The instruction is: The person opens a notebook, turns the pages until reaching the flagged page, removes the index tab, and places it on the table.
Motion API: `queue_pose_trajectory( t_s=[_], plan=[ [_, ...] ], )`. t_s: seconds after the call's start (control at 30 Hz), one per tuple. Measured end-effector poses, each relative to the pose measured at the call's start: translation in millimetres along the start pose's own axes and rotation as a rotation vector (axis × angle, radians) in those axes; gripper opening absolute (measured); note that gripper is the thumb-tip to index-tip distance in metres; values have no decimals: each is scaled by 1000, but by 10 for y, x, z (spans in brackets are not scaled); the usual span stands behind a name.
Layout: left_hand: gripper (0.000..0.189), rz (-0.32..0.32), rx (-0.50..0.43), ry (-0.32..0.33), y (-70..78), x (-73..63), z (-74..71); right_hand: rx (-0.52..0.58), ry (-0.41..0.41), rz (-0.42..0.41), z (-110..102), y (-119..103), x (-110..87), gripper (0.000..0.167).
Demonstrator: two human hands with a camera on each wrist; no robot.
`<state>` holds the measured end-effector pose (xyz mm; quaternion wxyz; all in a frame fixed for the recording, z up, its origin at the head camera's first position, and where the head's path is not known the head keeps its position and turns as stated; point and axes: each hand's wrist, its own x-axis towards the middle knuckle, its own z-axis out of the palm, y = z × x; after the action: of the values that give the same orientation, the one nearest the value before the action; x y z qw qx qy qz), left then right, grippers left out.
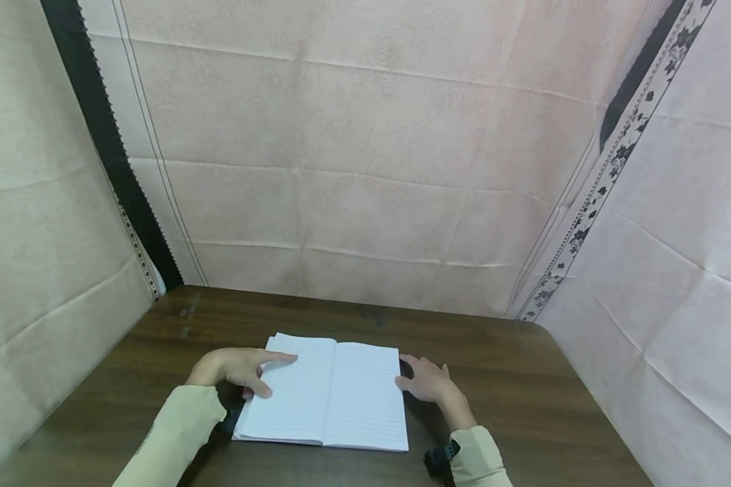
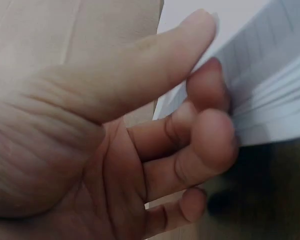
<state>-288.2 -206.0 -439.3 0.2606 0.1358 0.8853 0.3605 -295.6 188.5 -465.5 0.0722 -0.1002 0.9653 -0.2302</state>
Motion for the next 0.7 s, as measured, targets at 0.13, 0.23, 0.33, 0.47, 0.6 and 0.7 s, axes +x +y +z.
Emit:
queue_pose_trajectory(
  t_s=[0.13, 0.23, 0.33, 0.47, 0.6, 0.7],
  plan=[
    [78, -23, 47, 25, 24, -2, -1, 5, -2, 2, -13, -5, 3, 57],
    [79, -35, 115, 48, 48, -12, 3, 2, -2, -1, -5, 3, 10, 58],
    [80, -44, 184, 70, 60, -23, 8, 3, -3, -6, 6, 12, 18, 58],
    [79, -31, 232, 90, 78, -33, 9, -1, -1, -5, 12, 14, 21, 60],
    [76, -13, 251, 98, 119, -36, 17, -7, 0, -1, 13, 17, 22, 61],
    [75, -3, 251, 97, 143, -21, 39, -8, -2, 2, 8, 17, 21, 62]
  ],
)
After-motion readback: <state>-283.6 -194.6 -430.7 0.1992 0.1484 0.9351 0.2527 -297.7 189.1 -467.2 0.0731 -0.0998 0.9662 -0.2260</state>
